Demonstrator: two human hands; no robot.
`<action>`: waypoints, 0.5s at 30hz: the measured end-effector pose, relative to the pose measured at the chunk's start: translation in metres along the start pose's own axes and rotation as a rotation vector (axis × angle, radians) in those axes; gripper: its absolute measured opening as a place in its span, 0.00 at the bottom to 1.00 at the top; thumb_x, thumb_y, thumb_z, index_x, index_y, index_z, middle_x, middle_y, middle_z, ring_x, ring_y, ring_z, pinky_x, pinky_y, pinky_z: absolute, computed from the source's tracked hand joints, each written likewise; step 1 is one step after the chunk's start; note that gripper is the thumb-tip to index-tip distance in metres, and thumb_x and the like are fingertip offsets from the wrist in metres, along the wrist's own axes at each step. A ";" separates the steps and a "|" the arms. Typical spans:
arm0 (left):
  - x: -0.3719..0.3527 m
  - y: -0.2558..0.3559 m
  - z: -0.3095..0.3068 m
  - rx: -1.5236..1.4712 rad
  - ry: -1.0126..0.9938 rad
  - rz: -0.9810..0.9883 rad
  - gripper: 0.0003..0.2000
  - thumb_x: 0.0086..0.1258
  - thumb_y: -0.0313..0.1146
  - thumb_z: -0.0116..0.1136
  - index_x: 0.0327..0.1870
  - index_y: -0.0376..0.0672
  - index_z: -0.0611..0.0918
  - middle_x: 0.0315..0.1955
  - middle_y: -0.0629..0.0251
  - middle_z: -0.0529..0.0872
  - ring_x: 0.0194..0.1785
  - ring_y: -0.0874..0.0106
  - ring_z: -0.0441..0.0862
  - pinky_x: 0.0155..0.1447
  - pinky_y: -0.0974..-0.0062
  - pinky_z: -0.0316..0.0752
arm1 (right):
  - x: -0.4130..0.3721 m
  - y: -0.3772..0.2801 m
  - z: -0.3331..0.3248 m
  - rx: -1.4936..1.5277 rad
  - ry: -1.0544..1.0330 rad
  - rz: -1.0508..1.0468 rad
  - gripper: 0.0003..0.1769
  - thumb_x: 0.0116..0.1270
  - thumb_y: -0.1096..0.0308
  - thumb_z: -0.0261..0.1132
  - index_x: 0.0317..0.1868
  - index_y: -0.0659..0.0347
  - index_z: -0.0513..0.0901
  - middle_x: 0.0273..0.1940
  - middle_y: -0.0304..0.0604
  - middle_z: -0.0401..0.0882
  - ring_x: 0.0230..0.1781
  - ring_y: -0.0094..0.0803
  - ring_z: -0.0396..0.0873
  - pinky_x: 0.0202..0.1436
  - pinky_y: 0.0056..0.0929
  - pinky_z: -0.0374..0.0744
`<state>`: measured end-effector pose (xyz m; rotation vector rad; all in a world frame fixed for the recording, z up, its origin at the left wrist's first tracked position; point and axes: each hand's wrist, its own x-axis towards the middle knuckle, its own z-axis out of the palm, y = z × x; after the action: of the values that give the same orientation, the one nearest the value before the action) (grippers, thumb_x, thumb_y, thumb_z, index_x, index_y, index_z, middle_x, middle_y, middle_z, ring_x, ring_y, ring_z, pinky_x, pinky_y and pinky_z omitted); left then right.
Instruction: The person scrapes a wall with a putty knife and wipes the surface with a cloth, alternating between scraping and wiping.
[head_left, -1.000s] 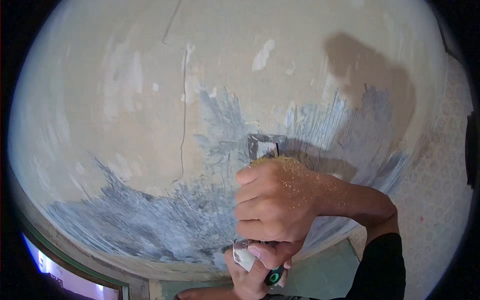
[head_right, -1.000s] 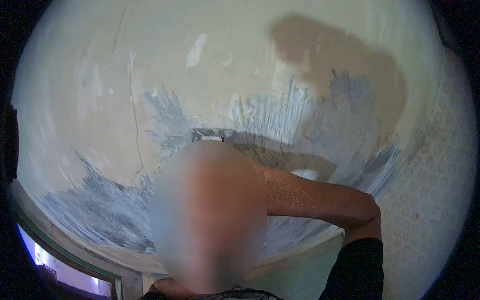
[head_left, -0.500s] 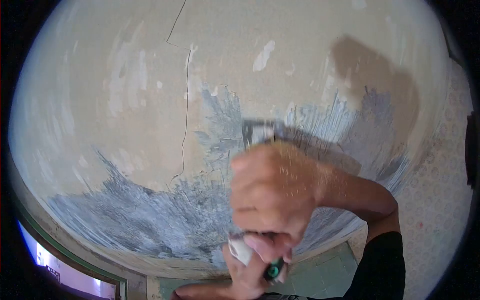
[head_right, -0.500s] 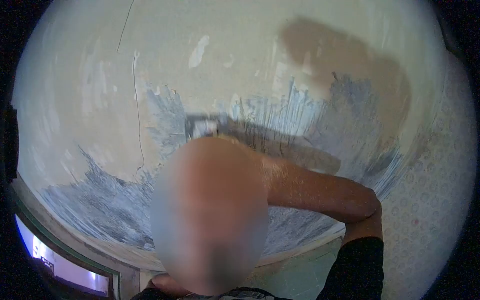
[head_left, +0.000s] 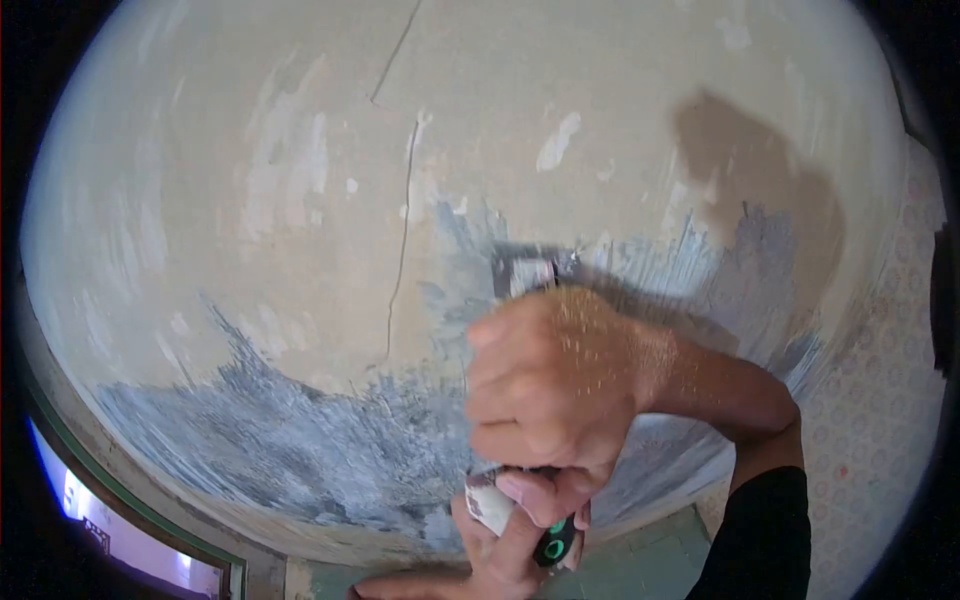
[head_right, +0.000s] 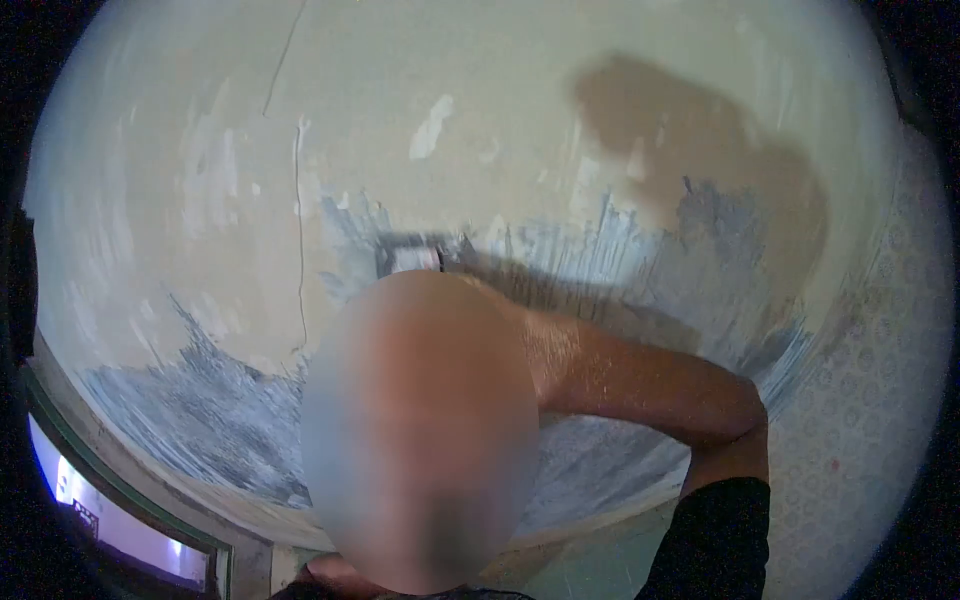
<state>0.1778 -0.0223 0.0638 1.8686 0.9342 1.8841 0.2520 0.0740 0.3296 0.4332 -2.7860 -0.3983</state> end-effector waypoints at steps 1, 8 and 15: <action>0.012 0.022 -0.011 0.238 -0.059 0.112 0.21 0.72 0.25 0.52 0.66 0.36 0.74 0.53 0.42 0.72 0.56 0.44 0.70 0.59 0.48 0.66 | 0.001 -0.002 -0.003 -0.016 0.005 0.022 0.18 0.54 0.52 0.62 0.17 0.54 0.70 0.19 0.35 0.66 0.18 0.34 0.70 0.25 0.35 0.66; 0.034 0.034 -0.033 -1.099 -0.003 -0.695 0.33 0.58 0.29 0.69 0.69 0.41 0.74 0.65 0.40 0.65 0.64 0.42 0.66 0.67 0.38 0.58 | -0.001 0.002 0.005 -0.021 -0.023 -0.005 0.15 0.50 0.55 0.63 0.17 0.54 0.69 0.19 0.35 0.66 0.18 0.35 0.70 0.25 0.36 0.65; 0.075 0.075 -0.045 -0.954 -0.069 -0.627 0.18 0.72 0.41 0.56 0.52 0.36 0.74 0.38 0.53 0.75 0.29 0.63 0.71 0.32 0.67 0.63 | -0.002 -0.011 0.017 -0.011 0.057 0.056 0.15 0.50 0.56 0.62 0.17 0.54 0.70 0.17 0.35 0.66 0.17 0.36 0.70 0.25 0.36 0.66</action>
<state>0.1430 -0.0381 0.1727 0.9160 0.3793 1.4447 0.2517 0.0680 0.3103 0.3581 -2.7332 -0.3818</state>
